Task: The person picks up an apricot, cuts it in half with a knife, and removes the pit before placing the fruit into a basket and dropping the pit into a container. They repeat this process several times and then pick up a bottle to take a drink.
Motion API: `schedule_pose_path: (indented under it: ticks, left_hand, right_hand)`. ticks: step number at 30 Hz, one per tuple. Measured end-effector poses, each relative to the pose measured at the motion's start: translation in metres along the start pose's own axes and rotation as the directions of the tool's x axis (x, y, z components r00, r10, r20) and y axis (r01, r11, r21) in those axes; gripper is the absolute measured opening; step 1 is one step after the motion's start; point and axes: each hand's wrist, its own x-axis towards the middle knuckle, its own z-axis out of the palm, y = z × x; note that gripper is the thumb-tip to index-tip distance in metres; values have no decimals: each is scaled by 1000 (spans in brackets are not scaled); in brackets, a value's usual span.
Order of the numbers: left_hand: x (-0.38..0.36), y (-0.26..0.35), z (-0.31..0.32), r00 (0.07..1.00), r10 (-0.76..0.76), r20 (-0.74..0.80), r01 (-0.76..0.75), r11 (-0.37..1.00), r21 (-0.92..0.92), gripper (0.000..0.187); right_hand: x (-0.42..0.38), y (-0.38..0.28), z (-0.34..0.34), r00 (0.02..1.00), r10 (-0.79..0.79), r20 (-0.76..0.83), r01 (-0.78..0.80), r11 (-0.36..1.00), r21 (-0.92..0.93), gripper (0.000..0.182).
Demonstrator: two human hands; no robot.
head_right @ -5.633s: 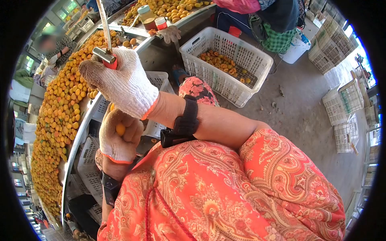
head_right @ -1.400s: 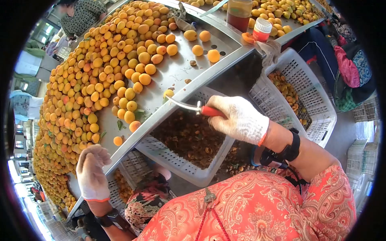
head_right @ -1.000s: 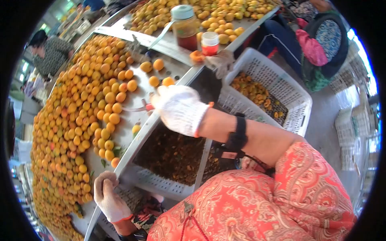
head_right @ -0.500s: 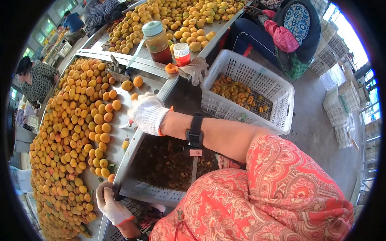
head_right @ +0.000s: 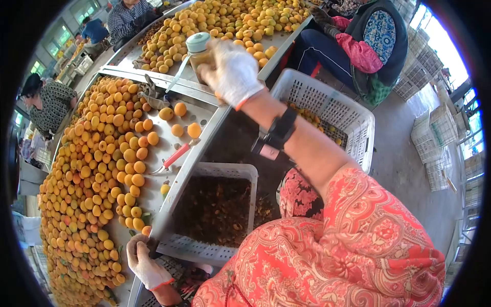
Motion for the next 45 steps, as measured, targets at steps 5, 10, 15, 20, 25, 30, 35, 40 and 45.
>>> schedule_pose_path:
  ticks: [5, 10, 15, 20, 25, 30, 35, 40, 45]
  left_hand:
    - [3, 4, 10, 1000, -16, 7, 17, 999, -44, 17]
    - [7, 0, 10, 1000, -19, 8, 20, 998, -52, 18]
    - [10, -3, 6, 997, -53, 64, 57, 996, -64, 21]
    - [11, -4, 8, 996, -54, 69, 60, 994, -89, 21]
    - [12, -5, 8, 997, -40, 67, 48, 991, -123, 21]
    - [13, -8, 5, 997, -27, 70, 30, 999, -40, 21]
    - [12, -5, 7, 998, 5, 56, -3, 999, -39, 15]
    - [11, -4, 5, 998, 26, 52, -26, 1000, 7, 15]
    - [6, -5, -1, 997, 25, 78, -28, 999, 34, 15]
  right_hand:
    - [30, 37, 0, 970, 157, 188, -129, 980, -150, 63]
    - [42, 52, 13, 891, 277, 358, -192, 948, -255, 74]
    - [51, 46, 22, 847, 330, 417, -224, 933, -283, 85]
    - [70, 50, 42, 824, 354, 443, -289, 934, -208, 91]
    - [77, 43, 61, 826, 410, 386, -385, 912, -144, 91]
    - [81, 38, 63, 740, 480, 472, -435, 876, -209, 100]
    - [80, 50, 76, 698, 458, 550, -432, 882, -187, 101]
    - [72, 44, 84, 799, 397, 453, -342, 918, -200, 105]
    - [65, 33, 88, 783, 463, 415, -474, 877, -85, 64]
